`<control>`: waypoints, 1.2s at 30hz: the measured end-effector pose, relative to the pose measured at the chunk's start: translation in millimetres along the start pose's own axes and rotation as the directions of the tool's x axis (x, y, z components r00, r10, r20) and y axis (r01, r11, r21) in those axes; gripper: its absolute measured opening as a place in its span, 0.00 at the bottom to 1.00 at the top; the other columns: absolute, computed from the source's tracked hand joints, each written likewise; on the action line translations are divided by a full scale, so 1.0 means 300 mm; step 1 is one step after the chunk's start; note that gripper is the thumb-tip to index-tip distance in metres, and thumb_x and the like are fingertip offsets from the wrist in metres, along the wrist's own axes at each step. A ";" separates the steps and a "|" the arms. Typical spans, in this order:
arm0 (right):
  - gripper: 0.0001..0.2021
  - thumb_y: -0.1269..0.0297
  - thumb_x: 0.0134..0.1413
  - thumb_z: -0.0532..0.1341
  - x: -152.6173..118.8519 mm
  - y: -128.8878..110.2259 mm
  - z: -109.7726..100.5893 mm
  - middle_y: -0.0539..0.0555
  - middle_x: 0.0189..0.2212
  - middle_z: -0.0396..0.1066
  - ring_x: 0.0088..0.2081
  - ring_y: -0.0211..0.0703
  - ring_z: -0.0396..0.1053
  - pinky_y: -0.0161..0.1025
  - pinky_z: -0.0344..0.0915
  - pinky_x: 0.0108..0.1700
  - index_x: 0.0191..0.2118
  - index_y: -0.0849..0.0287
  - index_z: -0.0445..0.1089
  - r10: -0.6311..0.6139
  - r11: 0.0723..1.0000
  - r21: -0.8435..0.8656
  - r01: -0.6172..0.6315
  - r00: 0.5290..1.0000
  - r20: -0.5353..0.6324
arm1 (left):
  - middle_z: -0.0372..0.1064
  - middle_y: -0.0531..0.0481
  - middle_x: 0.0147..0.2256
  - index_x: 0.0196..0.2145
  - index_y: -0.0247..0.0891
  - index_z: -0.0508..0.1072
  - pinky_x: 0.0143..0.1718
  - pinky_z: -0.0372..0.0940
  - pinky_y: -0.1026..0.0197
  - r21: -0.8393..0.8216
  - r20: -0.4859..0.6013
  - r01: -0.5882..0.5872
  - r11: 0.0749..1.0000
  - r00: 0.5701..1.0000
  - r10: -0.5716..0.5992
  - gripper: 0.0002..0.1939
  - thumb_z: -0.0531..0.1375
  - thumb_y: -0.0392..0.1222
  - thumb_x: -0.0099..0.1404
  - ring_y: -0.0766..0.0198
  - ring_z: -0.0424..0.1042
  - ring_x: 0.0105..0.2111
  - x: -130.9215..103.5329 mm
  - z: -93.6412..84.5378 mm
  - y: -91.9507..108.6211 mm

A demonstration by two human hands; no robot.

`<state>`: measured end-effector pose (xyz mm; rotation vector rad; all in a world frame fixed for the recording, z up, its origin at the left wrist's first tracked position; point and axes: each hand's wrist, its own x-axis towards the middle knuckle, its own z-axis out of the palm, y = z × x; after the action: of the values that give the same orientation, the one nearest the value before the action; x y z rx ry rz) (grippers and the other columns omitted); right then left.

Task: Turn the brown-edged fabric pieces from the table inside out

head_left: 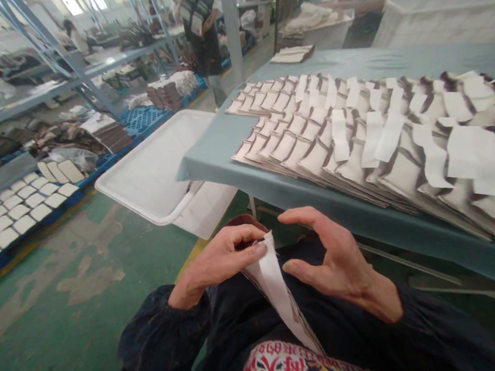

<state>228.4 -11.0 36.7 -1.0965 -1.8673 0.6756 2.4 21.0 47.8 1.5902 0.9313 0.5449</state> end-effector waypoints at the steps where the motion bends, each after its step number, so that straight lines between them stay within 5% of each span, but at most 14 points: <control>1: 0.26 0.49 0.54 0.68 0.035 -0.009 -0.008 0.62 0.50 0.76 0.52 0.55 0.74 0.48 0.69 0.56 0.54 0.57 0.67 -0.075 0.997 0.025 0.074 0.997 0.028 | 0.73 0.49 0.32 0.39 0.35 0.79 0.30 0.62 0.64 0.011 0.021 -0.016 1.000 1.000 0.016 0.10 0.62 0.44 0.66 0.63 0.67 0.30 0.001 0.000 0.023; 5: 0.25 0.47 0.56 0.67 0.150 -0.025 -0.010 0.57 0.43 0.78 0.41 0.47 0.77 0.40 0.70 0.45 0.52 0.58 0.70 -0.227 0.973 0.102 0.207 0.937 0.266 | 0.73 0.50 0.31 0.34 0.36 0.79 0.29 0.61 0.65 0.054 0.086 -0.047 0.997 0.995 0.042 0.08 0.60 0.39 0.64 0.64 0.68 0.30 -0.009 0.005 0.079; 9: 0.20 0.44 0.55 0.68 0.183 -0.006 -0.005 0.49 0.27 0.76 0.26 0.38 0.69 0.34 0.57 0.30 0.41 0.57 0.75 -0.139 0.982 -0.047 0.185 0.863 0.485 | 0.76 0.49 0.33 0.37 0.36 0.80 0.34 0.64 0.63 0.062 0.037 -0.027 0.998 0.999 0.025 0.09 0.60 0.40 0.66 0.62 0.71 0.32 -0.041 0.000 0.070; 12: 0.21 0.42 0.57 0.66 0.170 0.001 0.000 0.50 0.23 0.72 0.25 0.39 0.65 0.36 0.51 0.29 0.32 0.57 0.74 -0.076 0.951 -0.214 0.224 0.837 0.542 | 0.75 0.50 0.32 0.39 0.36 0.77 0.31 0.62 0.64 0.062 -0.022 0.025 0.998 0.999 -0.023 0.08 0.60 0.42 0.67 0.64 0.69 0.30 -0.054 0.005 0.054; 16: 0.20 0.47 0.64 0.60 0.148 -0.006 0.009 0.51 0.23 0.69 0.27 0.40 0.63 0.38 0.52 0.33 0.28 0.57 0.73 -0.134 0.942 -0.190 0.277 0.829 0.543 | 0.67 0.56 0.27 0.35 0.38 0.69 0.26 0.54 0.66 0.050 -0.035 0.079 0.996 0.996 -0.078 0.07 0.63 0.42 0.66 0.69 0.62 0.25 -0.047 0.019 0.048; 20: 0.20 0.50 0.65 0.58 0.138 -0.002 -0.001 0.46 0.20 0.59 0.23 0.35 0.54 0.36 0.47 0.28 0.26 0.58 0.69 -0.052 0.994 -0.052 0.097 0.832 0.553 | 0.66 0.56 0.28 0.35 0.38 0.67 0.26 0.55 0.66 0.000 0.011 0.046 0.999 0.999 -0.046 0.10 0.62 0.46 0.67 0.68 0.61 0.26 -0.038 0.016 0.053; 27: 0.16 0.58 0.61 0.57 0.129 0.016 -0.018 0.44 0.20 0.53 0.23 0.32 0.51 0.34 0.46 0.25 0.24 0.58 0.61 0.110 0.978 0.056 -0.202 0.721 0.684 | 0.70 0.53 0.32 0.38 0.35 0.70 0.32 0.61 0.64 0.065 0.048 -0.003 0.998 0.999 0.000 0.11 0.59 0.47 0.72 0.67 0.67 0.31 -0.049 0.016 0.063; 36: 0.11 0.61 0.54 0.55 0.090 0.013 0.012 0.45 0.21 0.51 0.24 0.34 0.50 0.35 0.45 0.25 0.24 0.57 0.59 0.235 0.905 0.151 -0.398 0.763 0.602 | 0.71 0.55 0.34 0.40 0.38 0.70 0.34 0.62 0.65 0.392 0.009 -0.155 0.907 0.986 0.165 0.05 0.55 0.36 0.75 0.69 0.69 0.32 -0.056 0.035 0.047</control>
<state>219.9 14.6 42.7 -1.1165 -1.9974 1.5654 4.7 0.8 61.2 2.0402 0.9762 0.5128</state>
